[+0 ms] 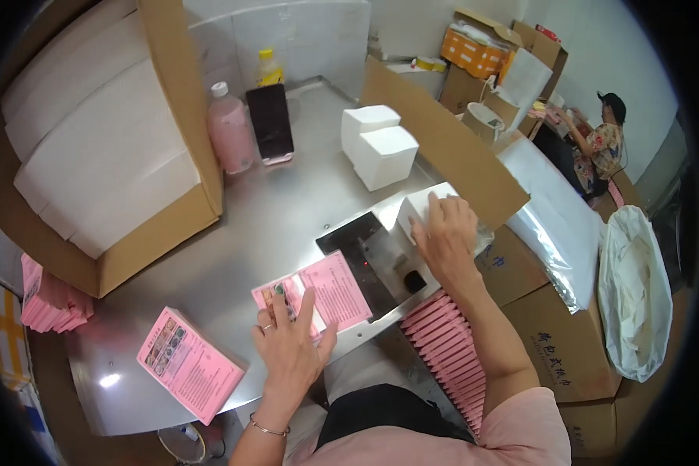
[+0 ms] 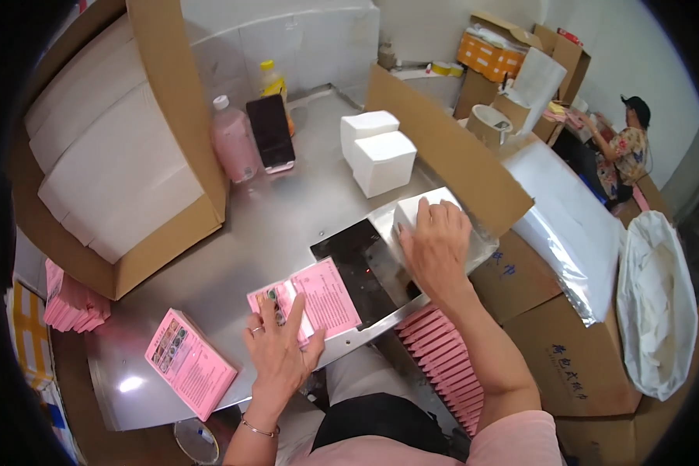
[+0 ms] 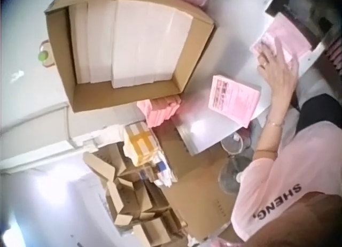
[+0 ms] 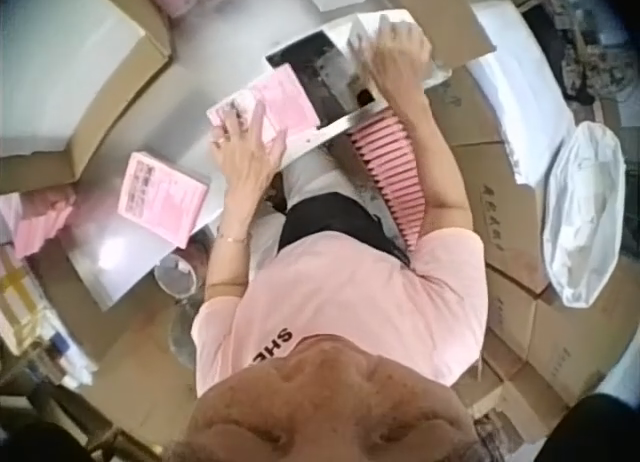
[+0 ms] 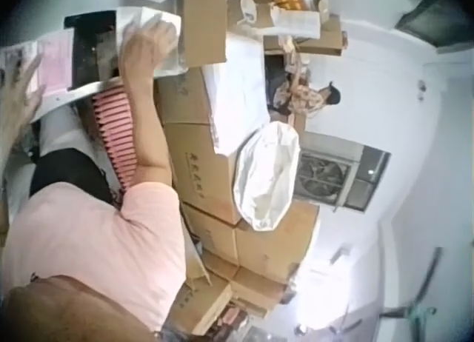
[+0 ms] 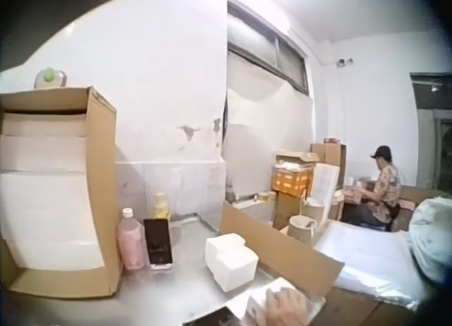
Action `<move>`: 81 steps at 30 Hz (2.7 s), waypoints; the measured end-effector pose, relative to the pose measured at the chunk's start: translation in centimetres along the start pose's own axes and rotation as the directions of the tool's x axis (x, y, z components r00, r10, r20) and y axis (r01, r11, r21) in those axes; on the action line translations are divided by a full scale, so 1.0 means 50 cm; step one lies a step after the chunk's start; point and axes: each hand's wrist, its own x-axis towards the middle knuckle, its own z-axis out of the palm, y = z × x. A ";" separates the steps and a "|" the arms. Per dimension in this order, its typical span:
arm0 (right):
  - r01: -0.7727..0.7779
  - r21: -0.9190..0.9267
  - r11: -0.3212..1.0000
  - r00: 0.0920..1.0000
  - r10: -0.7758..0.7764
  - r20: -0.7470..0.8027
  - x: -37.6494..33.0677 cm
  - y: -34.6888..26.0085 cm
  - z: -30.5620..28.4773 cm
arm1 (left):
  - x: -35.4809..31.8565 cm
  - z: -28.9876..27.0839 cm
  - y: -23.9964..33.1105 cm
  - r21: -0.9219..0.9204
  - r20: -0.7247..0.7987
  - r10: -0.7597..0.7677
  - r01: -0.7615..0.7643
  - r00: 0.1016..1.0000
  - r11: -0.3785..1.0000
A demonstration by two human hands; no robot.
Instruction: Folding pink instruction sheets and inserting them into a machine slot for packaging.
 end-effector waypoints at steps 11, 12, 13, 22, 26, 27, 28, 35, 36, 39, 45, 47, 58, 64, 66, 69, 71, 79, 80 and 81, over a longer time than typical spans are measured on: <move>-0.122 0.250 0.961 0.992 0.109 0.067 -0.031 0.076 0.064 | 0.002 0.000 0.005 -0.026 0.092 0.163 -0.162 0.982 0.987; -0.131 0.263 0.956 0.991 0.117 0.068 -0.031 0.074 0.062 | 0.000 0.007 0.004 -0.050 0.085 0.192 -0.189 0.978 0.981; -0.142 0.273 0.952 0.989 0.128 0.068 -0.032 0.076 0.060 | 0.002 0.005 0.005 -0.050 0.084 0.195 -0.192 0.977 0.980; 0.020 0.151 0.988 0.993 -0.002 -0.119 -0.056 0.075 0.060 | 0.001 0.013 -0.002 -0.212 0.075 0.270 -0.250 0.960 0.945; 0.413 0.651 0.637 0.870 -0.488 -0.074 -0.124 -0.146 -0.056 | 0.004 -0.027 -0.030 -0.329 0.101 0.193 -0.150 0.976 0.932; 0.439 0.765 0.472 0.762 -0.646 -0.039 -0.128 -0.185 -0.089 | 0.009 -0.041 -0.046 -0.242 0.111 0.109 -0.080 0.988 0.967; 0.441 0.760 0.478 0.764 -0.644 -0.039 -0.141 -0.191 -0.064 | 0.007 -0.043 -0.051 -0.222 0.072 0.153 -0.133 0.986 0.966; 0.202 0.423 0.883 0.836 -0.380 0.396 -0.099 -0.199 0.153 | 0.008 -0.054 -0.017 -0.373 0.194 0.089 -0.010 0.977 0.928; 0.126 0.439 0.890 0.772 -0.366 0.520 -0.104 -0.155 0.156 | -0.010 -0.084 -0.031 -0.394 0.245 0.064 0.039 0.967 0.918; -0.049 0.430 0.901 0.864 -0.178 0.472 -0.144 -0.064 0.205 | -0.046 -0.109 -0.051 -0.350 0.116 0.194 -0.143 0.974 0.926; 0.068 0.242 0.968 0.996 -0.081 0.045 -0.052 -0.055 -0.008 | -0.129 -0.204 -0.161 -0.156 -0.241 -0.302 0.271 0.922 0.950; 0.017 -0.027 0.999 0.995 -0.020 -0.096 -0.024 0.001 0.010 | -0.143 -0.212 -0.204 0.027 -0.283 -0.332 0.354 0.900 0.935; -0.106 0.182 0.978 0.994 0.105 0.012 -0.050 0.070 0.082 | -0.058 -0.090 -0.085 -0.322 0.099 0.033 0.000 0.995 0.947; 0.471 0.640 0.608 0.796 -0.605 -0.011 -0.178 -0.184 -0.046 | -0.016 -0.036 -0.051 -0.439 0.190 0.212 -0.110 0.959 0.892; 0.534 0.732 0.423 0.762 -0.615 -0.201 -0.176 -0.216 -0.029 | -0.019 -0.036 -0.048 -0.308 0.135 0.156 -0.108 0.978 0.945; 0.410 0.504 0.760 0.866 -0.498 0.047 -0.127 -0.226 0.045 | -0.010 -0.005 -0.004 -0.176 0.026 0.128 -0.121 0.991 0.977; 0.434 0.492 0.755 0.731 -0.614 0.298 -0.100 -0.258 0.029 | 0.001 0.006 0.013 -0.131 -0.033 0.017 -0.021 0.999 0.991; -0.013 -0.068 0.998 1.000 0.013 0.003 -0.028 -0.010 0.028 | -0.007 -0.024 -0.002 -0.073 0.037 0.002 0.000 0.999 0.997; -0.014 -0.084 0.996 1.000 0.014 -0.004 -0.037 0.019 0.051 | -0.001 -0.019 0.001 -0.086 0.029 0.012 -0.009 1.000 0.996; -0.031 -0.025 0.999 0.999 0.032 0.022 -0.049 0.042 0.075 | 0.000 -0.019 -0.002 -0.059 0.015 0.040 -0.039 0.999 0.998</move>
